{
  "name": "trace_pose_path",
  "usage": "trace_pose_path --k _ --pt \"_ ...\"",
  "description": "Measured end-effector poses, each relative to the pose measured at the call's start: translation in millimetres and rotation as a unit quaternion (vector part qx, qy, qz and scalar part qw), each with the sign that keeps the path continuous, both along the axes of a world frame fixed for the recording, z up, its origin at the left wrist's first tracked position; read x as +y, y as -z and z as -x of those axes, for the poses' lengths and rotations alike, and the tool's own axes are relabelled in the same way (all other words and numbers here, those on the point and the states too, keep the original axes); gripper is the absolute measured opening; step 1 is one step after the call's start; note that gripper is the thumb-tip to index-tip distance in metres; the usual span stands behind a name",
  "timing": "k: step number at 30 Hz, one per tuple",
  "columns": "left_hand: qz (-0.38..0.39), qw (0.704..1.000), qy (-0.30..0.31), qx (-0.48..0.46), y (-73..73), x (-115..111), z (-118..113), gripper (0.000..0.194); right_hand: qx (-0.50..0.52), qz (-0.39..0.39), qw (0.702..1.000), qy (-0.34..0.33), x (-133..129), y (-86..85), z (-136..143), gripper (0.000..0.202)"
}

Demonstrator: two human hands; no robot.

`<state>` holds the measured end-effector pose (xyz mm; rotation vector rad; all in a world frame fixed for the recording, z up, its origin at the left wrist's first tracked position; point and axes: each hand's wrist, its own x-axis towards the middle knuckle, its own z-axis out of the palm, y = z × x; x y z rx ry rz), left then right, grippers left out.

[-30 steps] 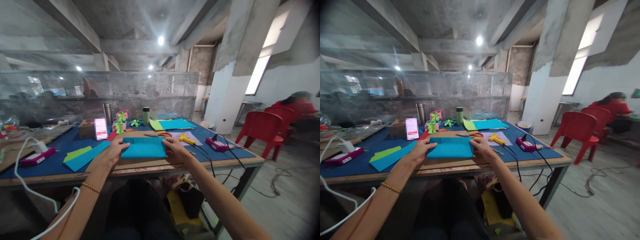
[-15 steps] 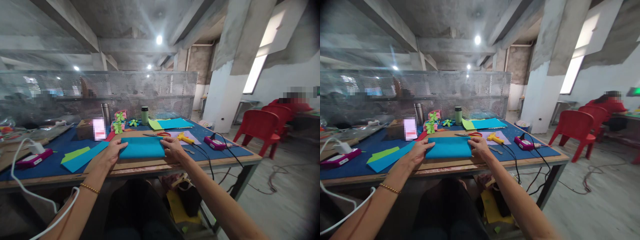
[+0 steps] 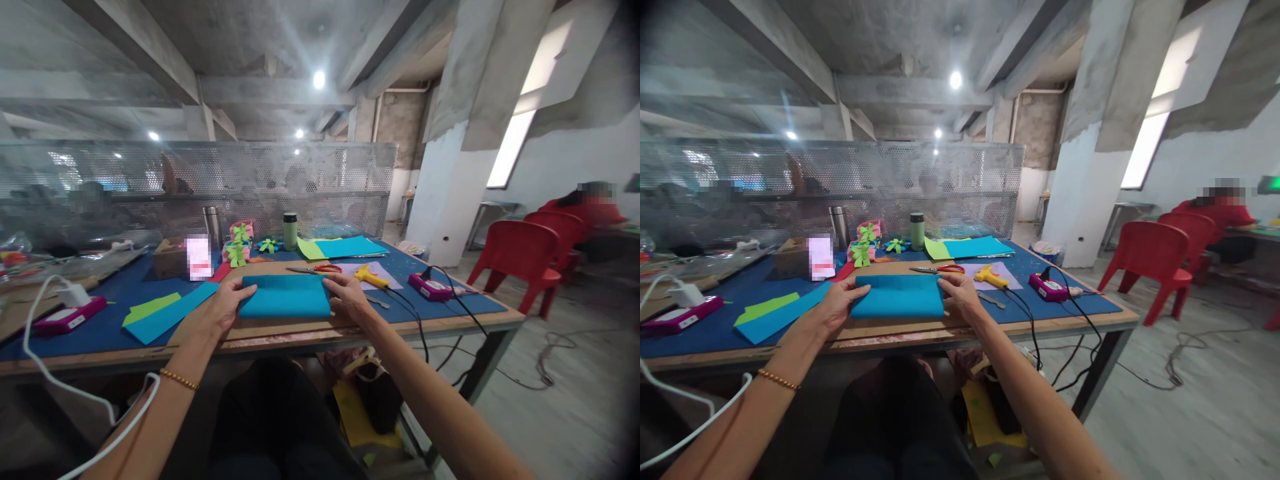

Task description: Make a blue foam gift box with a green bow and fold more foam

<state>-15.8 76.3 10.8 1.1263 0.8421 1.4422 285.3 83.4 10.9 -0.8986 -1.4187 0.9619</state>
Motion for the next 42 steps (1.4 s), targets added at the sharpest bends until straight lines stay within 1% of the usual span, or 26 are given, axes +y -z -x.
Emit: trace_pose_path --k 4,8,18,24,31,38,42 --pt "-0.005 1.000 0.003 0.003 1.6 -1.0 1.1 0.054 0.016 -0.007 1.000 0.009 0.3 0.7 1.7 0.038" --pt "0.010 1.000 -0.002 0.003 2.7 -1.8 1.1 0.054 0.028 -0.008 1.000 0.004 0.8 1.6 3.7 0.037" --pt "0.025 1.000 -0.002 -0.003 1.5 -4.3 -0.1 0.050 0.031 -0.007 0.999 0.016 -2.4 -0.4 5.7 0.035" --pt "0.019 1.000 0.001 0.004 4.4 -2.6 1.1 0.047 0.022 -0.002 0.999 0.025 -1.3 0.3 4.4 0.036" --pt "0.012 1.000 -0.010 0.012 0.8 -4.4 -1.8 0.049 0.013 -0.004 1.000 0.024 -1.2 0.8 1.8 0.039" --pt "0.010 1.000 0.001 -0.003 5.1 -1.2 -1.8 0.047 0.022 -0.001 0.999 0.027 -3.7 -0.3 2.4 0.043" --pt "0.014 1.000 0.008 -0.010 3.8 -2.7 -2.8 0.047 0.029 0.001 0.999 0.026 -2.7 0.3 2.3 0.040"
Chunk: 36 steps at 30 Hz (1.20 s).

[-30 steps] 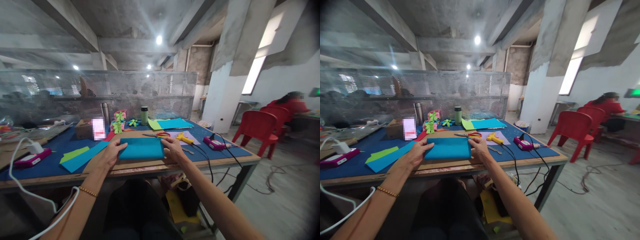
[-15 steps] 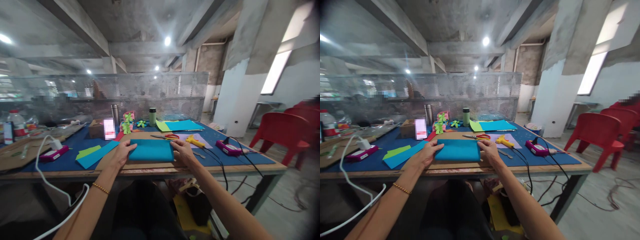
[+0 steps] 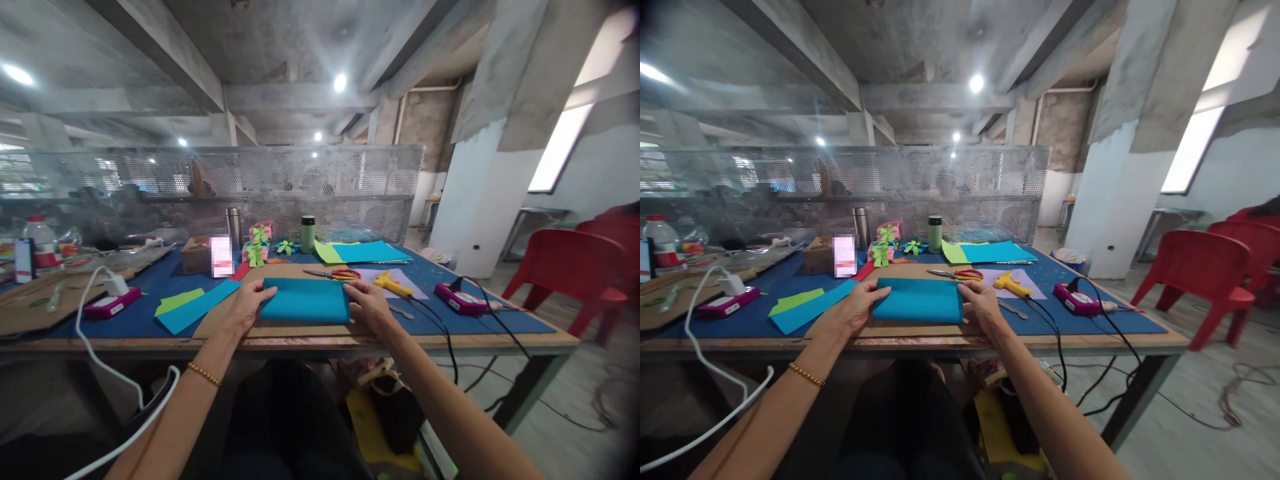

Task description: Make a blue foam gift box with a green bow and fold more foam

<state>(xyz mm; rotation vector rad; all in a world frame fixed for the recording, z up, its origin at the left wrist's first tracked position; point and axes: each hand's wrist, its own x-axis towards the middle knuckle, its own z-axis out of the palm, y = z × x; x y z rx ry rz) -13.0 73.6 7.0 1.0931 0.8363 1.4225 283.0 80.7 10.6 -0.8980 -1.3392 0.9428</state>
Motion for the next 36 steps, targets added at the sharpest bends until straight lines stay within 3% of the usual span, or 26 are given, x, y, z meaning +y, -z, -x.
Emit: trace_pose_path --k 13,17,20,22,24,28,29,31,33,36 --pt "0.020 1.000 -0.008 0.010 -4.5 -3 -2 0.044 -0.018 -0.004 1.000 0.021 5 4.0 0 0.044" --pt "0.039 0.997 -0.033 0.049 -2.7 1 -2 0.038 -0.047 -0.008 0.998 0.029 7 5.2 1 0.041" --pt "0.052 0.989 -0.052 0.128 -1.8 5 -2 0.024 -0.106 -0.003 0.993 0.043 11 5.6 0 0.034" --pt "0.049 0.970 -0.075 0.225 -1.9 8 -3 0.014 -0.189 -0.006 0.980 0.065 14 5.8 -1 0.028" --pt "0.022 0.928 -0.114 0.355 -2.1 9 -4 0.009 -0.271 -0.016 0.959 0.087 18 6.7 -1 0.023" --pt "-0.027 0.786 -0.171 0.594 -0.4 10 -9 0.005 -0.333 -0.027 0.937 0.105 25 11.9 -1 0.017" --pt "-0.026 0.762 -0.175 0.623 0.9 10 -10 0.013 -0.345 -0.031 0.932 0.104 27 13.7 -1 0.017" --pt "-0.019 0.743 -0.180 0.645 4.1 8 -13 0.037 -0.373 -0.040 0.921 0.104 29 17.2 -2 0.018" --pt "-0.020 0.746 -0.180 0.641 7.4 5 -14 0.054 -0.398 -0.049 0.910 0.104 30 19.8 -2 0.020" --pt "-0.027 0.758 -0.172 0.628 12.2 1 -15 0.058 -0.403 -0.055 0.908 0.099 31 22.2 -4 0.021"
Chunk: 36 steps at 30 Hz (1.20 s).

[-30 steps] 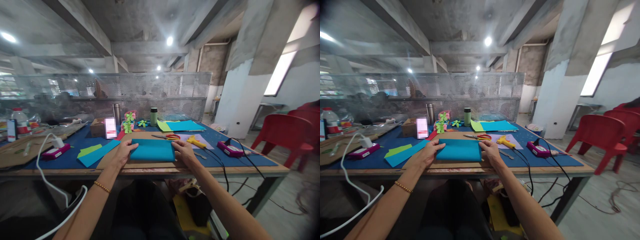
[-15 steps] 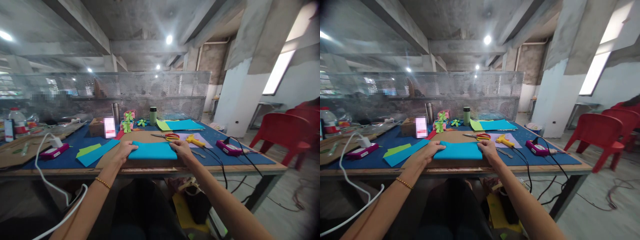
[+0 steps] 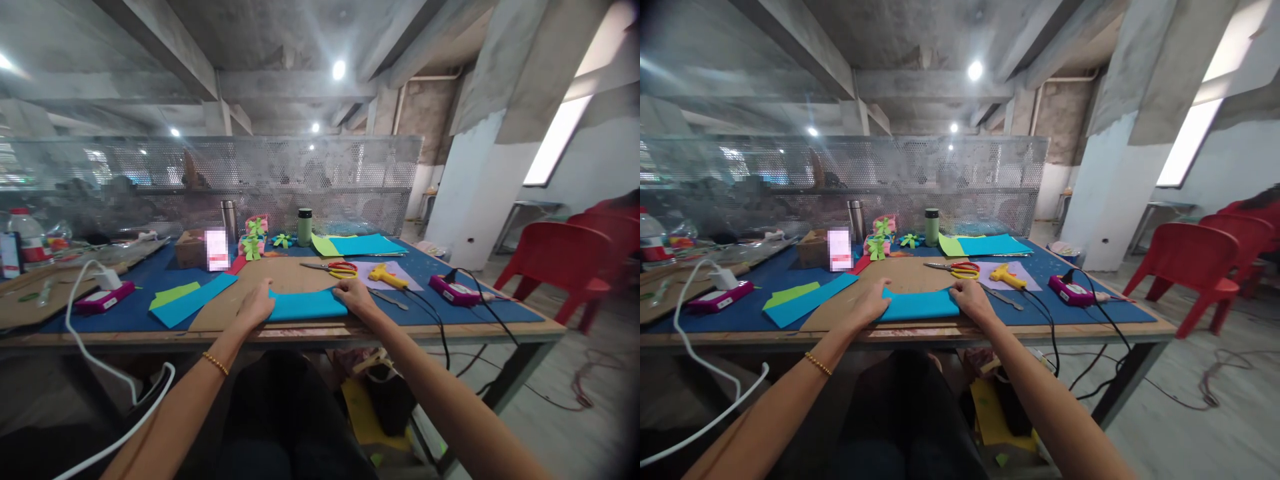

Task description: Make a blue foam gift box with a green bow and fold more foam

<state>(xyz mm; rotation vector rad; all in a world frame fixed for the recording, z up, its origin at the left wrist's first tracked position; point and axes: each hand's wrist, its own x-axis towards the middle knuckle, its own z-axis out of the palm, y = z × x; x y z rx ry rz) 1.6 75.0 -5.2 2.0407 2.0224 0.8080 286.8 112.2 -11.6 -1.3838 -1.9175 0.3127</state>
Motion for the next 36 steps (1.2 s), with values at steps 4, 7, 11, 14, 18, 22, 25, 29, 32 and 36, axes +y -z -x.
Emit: trace_pose_path --k 4,7,11,14,18,22,25,29,32,36 --pt "-0.031 0.998 0.021 -0.060 8.5 -2 2 0.051 0.037 -0.011 0.999 -0.012 0 2.0 -1 0.024" --pt "-0.074 0.992 0.026 -0.103 15.5 -2 4 0.048 0.094 -0.015 0.995 -0.024 -2 1.3 0 0.027" --pt "-0.108 0.987 0.026 -0.118 16.4 -7 3 0.047 0.189 0.000 0.980 -0.056 -8 -4.1 3 0.032" --pt "-0.129 0.981 0.020 -0.145 10.6 -14 0 0.048 0.260 0.028 0.963 -0.068 -14 -8.3 6 0.034" --pt "-0.156 0.972 0.019 -0.174 4.4 -21 -1 0.051 0.309 0.026 0.948 -0.068 -18 -10.3 9 0.036" --pt "-0.168 0.968 0.019 -0.187 4.6 -22 0 0.051 0.334 0.030 0.940 -0.071 -19 -10.1 10 0.039" --pt "-0.173 0.966 0.019 -0.192 6.4 -21 0 0.050 0.331 0.039 0.941 -0.066 -20 -10.8 10 0.039" --pt "-0.182 0.965 0.027 -0.190 8.3 -18 0 0.048 0.327 0.045 0.942 -0.063 -22 -12.6 10 0.039" --pt "-0.187 0.963 0.026 -0.191 8.7 -18 -1 0.047 0.325 0.045 0.943 -0.061 -22 -12.9 9 0.041" --pt "-0.182 0.964 0.024 -0.193 7.2 -19 -1 0.046 0.322 0.043 0.944 -0.060 -21 -12.4 9 0.043"
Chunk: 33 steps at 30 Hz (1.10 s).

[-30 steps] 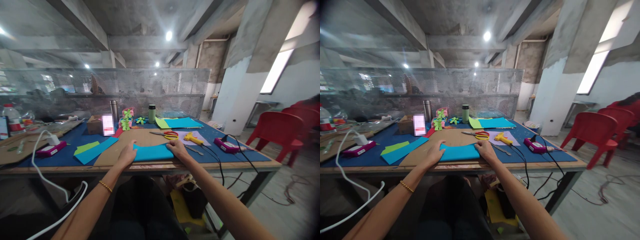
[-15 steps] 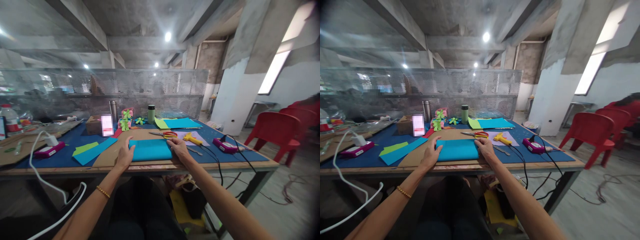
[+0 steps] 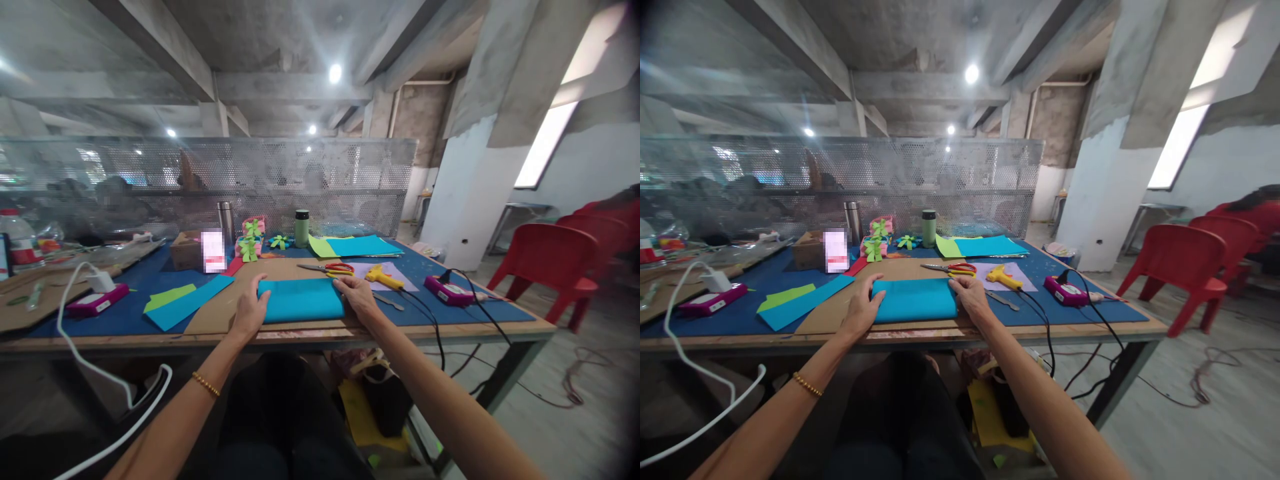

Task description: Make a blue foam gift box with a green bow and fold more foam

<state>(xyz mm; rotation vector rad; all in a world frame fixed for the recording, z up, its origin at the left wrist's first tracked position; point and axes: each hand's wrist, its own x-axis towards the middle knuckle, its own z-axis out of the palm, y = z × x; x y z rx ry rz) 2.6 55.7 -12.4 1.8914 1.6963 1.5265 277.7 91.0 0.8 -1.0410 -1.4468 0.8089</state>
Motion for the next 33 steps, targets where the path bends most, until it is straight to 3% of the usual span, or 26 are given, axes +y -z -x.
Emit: trace_pose_path --k 10,14,17,21,25,29,33 --pt "0.013 1.000 -0.006 0.013 -1.0 -1 1 0.048 -0.028 -0.013 1.000 0.001 3 3.5 -1 0.039" --pt "0.032 0.998 0.039 0.026 1.0 8 4 0.050 -0.123 -0.044 0.991 0.039 12 7.2 -5 0.034" --pt "0.062 0.994 0.079 0.034 2.3 16 5 0.039 -0.218 -0.048 0.971 0.081 17 9.9 -6 0.026" --pt "0.102 0.991 0.068 0.052 0.3 21 4 0.029 -0.336 -0.049 0.934 0.108 19 12.6 -7 0.019" --pt "0.119 0.981 0.044 0.147 -7.2 16 1 0.034 -0.390 -0.056 0.912 0.114 18 13.0 -8 0.017" --pt "0.142 0.950 0.010 0.279 -14.6 6 -5 0.036 -0.428 -0.066 0.894 0.114 16 11.7 -8 0.017" --pt "0.110 0.928 -0.051 0.353 -16.7 0 -11 0.034 -0.440 -0.045 0.888 0.123 12 8.5 -6 0.014"
